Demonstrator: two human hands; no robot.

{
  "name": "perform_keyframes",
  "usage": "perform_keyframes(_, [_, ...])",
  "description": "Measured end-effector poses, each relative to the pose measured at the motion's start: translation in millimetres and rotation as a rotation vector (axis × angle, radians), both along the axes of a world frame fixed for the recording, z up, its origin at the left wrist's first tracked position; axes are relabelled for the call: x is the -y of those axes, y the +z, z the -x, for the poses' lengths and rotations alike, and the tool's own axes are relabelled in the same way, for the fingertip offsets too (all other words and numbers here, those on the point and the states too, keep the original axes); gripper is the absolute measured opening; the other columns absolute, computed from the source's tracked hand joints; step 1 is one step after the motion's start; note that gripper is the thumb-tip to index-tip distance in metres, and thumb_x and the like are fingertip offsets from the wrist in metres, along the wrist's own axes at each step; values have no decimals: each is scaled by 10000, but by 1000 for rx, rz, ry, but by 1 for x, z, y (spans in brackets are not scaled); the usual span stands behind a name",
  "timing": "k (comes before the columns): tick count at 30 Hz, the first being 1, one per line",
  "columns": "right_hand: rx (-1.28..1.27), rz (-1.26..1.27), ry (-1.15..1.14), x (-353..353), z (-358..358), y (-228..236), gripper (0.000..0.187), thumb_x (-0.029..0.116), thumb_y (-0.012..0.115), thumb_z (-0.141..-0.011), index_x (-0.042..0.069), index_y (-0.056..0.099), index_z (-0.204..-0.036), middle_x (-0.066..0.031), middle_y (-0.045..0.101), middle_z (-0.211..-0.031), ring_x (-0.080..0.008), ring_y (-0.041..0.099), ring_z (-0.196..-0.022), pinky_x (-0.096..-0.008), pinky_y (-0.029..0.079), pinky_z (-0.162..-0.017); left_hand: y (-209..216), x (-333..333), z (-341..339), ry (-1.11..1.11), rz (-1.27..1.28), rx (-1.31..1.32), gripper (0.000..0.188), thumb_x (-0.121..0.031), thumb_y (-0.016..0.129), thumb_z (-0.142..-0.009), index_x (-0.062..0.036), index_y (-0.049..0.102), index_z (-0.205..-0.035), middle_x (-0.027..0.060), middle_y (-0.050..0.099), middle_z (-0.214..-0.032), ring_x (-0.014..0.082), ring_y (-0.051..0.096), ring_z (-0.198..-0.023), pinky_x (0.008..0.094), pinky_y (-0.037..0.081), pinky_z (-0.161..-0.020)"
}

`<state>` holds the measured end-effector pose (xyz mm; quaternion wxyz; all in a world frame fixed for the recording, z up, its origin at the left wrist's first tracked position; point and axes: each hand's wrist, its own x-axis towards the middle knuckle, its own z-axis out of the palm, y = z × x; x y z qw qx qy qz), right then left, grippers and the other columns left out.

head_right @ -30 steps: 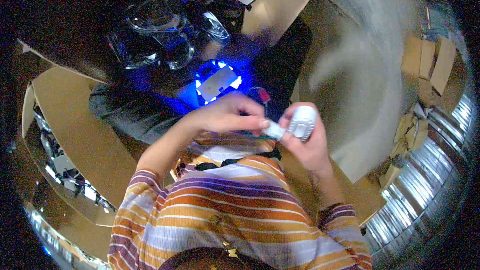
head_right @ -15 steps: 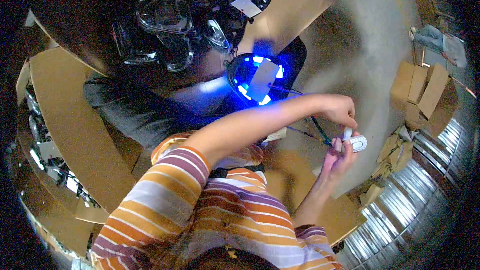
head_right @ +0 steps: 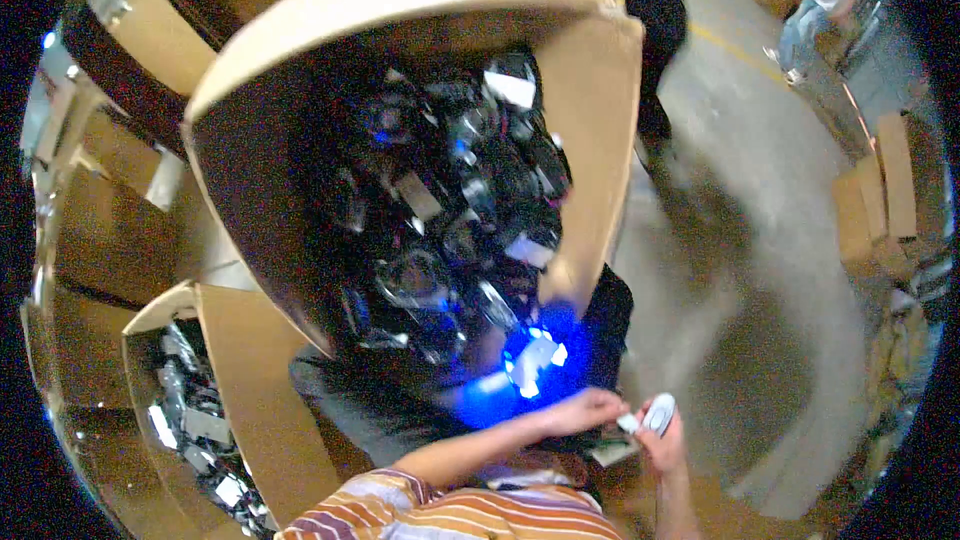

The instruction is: The person tests motorcycle headlights by connecting their wiring plugs to a handheld tester by hand to illuminate them, then disconnects them and transfers headlights into an adjacent cardboard box.

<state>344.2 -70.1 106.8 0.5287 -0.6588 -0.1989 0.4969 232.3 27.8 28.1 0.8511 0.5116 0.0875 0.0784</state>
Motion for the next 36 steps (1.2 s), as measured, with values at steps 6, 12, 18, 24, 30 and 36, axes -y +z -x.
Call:
perform_keyframes(6, [-206, 3, 20, -13, 11, 6, 347, 84, 608, -605, 38, 403, -881, -34, 474, -719, -117, 481, -628, -196, 396, -476, 27, -7, 20, 54, -13, -47, 310, -293, 367, -810, -34, 485, -688, -44, 405, -603, 50, 359, -598, 197, 314, -524])
perform_keyframes(12, [81, -63, 394, -14, 25, 8, 332, 110, 569, -657, 41, 400, -934, -23, 468, -797, -90, 453, -718, -237, 393, -636, -18, -40, 50, 142, -333, -88, 283, -244, 401, -796, 3, 538, -778, 66, 537, -807, 139, 494, -769, 262, 384, -687])
perform_keyframes(18, [196, -39, 516, -7, 33, 7, 303, 90, 526, -659, 32, 395, -926, -22, 451, -786, -80, 420, -718, -221, 367, -649, -143, -113, 71, 303, -1235, -604, 471, -330, 538, -631, -63, 422, -1002, 130, 468, -979, 258, 484, -856, 353, 409, -703])
perform_keyframes(24, [213, -47, 558, -11, 36, 10, 301, 138, 511, -678, 37, 384, -931, -43, 437, -781, -113, 419, -733, -258, 365, -664, -88, -151, -25, 58, -1216, -304, 521, -366, 556, -613, -61, 416, -1012, 130, 465, -987, 257, 466, -886, 354, 386, -742])
perform_keyframes(30, [182, -79, 619, -15, 43, 18, 357, 77, 493, -676, 26, 350, -998, -33, 425, -786, -98, 404, -728, -240, 363, -648, -65, -126, 12, -173, -1140, -256, 568, -396, 566, -599, -55, 406, -1024, 136, 453, -1007, 259, 442, -919, 352, 368, -766])
perform_keyframes(36, [66, -13, 679, -20, 48, 31, 391, 99, 502, -681, 33, 329, -1025, -43, 426, -824, -114, 423, -740, -256, 391, -638, -52, -107, 53, -284, -1037, -351, 615, -425, 576, -585, -48, 396, -1036, 142, 440, -1027, 262, 418, -952, 350, 350, -790])
